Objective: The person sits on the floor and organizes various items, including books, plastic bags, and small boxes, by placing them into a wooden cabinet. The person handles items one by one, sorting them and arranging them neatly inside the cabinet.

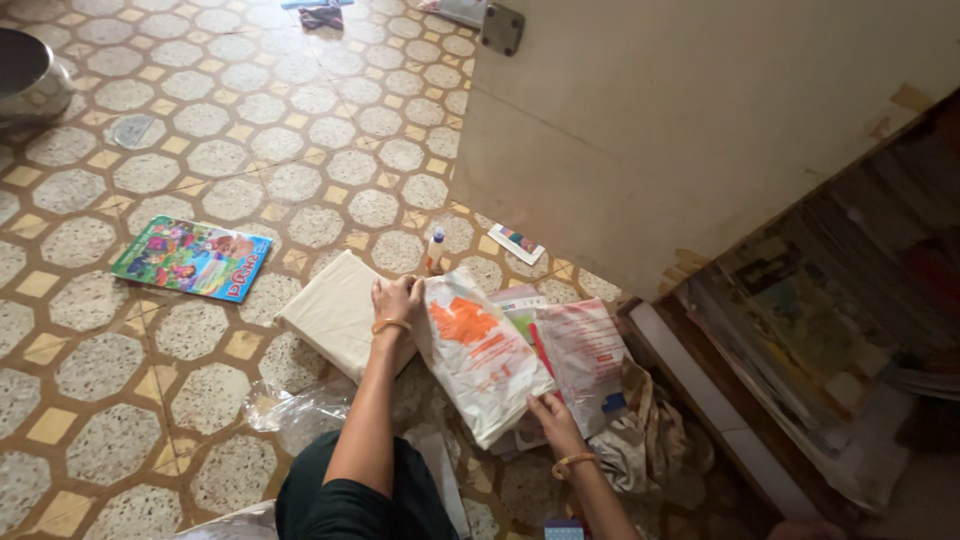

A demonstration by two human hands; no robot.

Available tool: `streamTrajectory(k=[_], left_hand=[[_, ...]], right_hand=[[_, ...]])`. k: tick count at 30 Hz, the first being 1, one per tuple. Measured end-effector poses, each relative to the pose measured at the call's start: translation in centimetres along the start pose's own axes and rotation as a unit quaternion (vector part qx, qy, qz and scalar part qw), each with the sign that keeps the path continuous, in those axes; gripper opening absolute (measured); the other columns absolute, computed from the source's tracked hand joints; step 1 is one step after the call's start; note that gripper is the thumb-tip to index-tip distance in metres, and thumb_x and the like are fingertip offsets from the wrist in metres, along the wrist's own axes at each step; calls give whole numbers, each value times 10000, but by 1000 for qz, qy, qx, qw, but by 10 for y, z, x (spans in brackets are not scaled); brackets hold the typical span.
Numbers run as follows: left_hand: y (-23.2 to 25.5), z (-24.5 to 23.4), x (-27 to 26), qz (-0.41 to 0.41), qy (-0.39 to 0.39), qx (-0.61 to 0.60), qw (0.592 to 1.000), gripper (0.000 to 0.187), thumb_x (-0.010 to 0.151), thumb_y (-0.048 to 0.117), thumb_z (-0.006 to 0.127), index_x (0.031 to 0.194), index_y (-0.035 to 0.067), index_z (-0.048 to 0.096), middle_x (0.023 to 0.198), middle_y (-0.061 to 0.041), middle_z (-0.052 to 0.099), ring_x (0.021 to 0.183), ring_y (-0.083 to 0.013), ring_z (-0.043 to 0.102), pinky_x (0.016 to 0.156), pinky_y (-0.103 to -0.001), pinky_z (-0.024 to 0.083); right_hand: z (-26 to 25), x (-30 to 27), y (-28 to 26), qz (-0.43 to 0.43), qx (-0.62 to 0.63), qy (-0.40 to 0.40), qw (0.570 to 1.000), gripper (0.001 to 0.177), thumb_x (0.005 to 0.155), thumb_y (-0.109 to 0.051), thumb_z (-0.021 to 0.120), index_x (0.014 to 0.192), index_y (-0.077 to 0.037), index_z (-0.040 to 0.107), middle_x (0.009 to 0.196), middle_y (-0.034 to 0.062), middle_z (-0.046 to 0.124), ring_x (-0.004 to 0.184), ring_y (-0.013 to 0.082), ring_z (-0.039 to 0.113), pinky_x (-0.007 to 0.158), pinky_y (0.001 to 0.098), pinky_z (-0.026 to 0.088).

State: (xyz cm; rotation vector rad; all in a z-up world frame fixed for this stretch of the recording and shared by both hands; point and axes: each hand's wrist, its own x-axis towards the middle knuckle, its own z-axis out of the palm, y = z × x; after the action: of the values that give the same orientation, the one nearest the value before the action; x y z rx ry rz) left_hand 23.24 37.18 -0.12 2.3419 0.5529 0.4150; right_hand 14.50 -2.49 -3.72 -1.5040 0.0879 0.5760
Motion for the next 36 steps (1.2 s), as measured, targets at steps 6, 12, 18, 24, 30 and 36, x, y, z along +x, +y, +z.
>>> streamTrajectory(k=[6, 12, 18, 24, 30, 36], left_hand=[[3, 13, -20, 35, 85, -1, 996, 447, 1065, 354, 486, 1421, 107, 598, 1135, -189, 728, 1136, -360, 661, 1217, -572, 257], [33, 15, -43, 75, 138, 57, 986, 701, 968, 424, 625, 1555, 86, 444, 1413, -207, 560, 1363, -394, 468, 1174, -610, 249], [101, 2, -101, 213, 16, 77, 974, 744, 902, 471, 704, 1508, 139, 430, 1529, -137, 474, 1487, -367, 351, 1220, -642, 202], [156, 28, -200, 352, -236, 170, 890, 980, 720, 540, 769, 1566, 269, 356, 1666, -134, 203, 1521, -376, 109, 1129, -763, 58], [140, 48, -207, 380, -131, 246, 882, 827, 871, 518, 718, 1565, 286, 333, 1689, -130, 210, 1579, -381, 98, 1149, -758, 38], [156, 45, -245, 356, -234, 175, 888, 889, 793, 510, 697, 1543, 194, 339, 1628, -158, 257, 1531, -384, 117, 1217, -642, 76]], right_hand=[[-15, -14, -6, 15, 82, -32, 996, 304, 1038, -308, 663, 1202, -53, 653, 1015, 41, 706, 807, 130, 653, 678, 293, 526], [-42, -39, -16, 56, 46, 10, 997, 359, 991, -329, 585, 1275, -116, 644, 1204, 41, 746, 986, 119, 745, 793, 302, 594], [-106, -61, 10, 10, 55, 37, 998, 339, 1033, -312, 601, 1253, -59, 650, 1150, 67, 747, 932, 127, 714, 763, 303, 592], [-170, -105, 25, 16, -140, 43, 989, 251, 1009, -302, 607, 1166, -131, 702, 1028, 27, 751, 840, 89, 670, 705, 248, 550], [-173, -167, 23, -93, -524, -47, 846, 210, 850, -274, 825, 966, -121, 739, 918, 71, 735, 860, 215, 716, 771, 351, 573], [-143, -205, -1, -138, -657, -56, 739, 334, 704, -249, 871, 955, -124, 690, 1003, 98, 634, 1030, 325, 621, 855, 446, 530]])
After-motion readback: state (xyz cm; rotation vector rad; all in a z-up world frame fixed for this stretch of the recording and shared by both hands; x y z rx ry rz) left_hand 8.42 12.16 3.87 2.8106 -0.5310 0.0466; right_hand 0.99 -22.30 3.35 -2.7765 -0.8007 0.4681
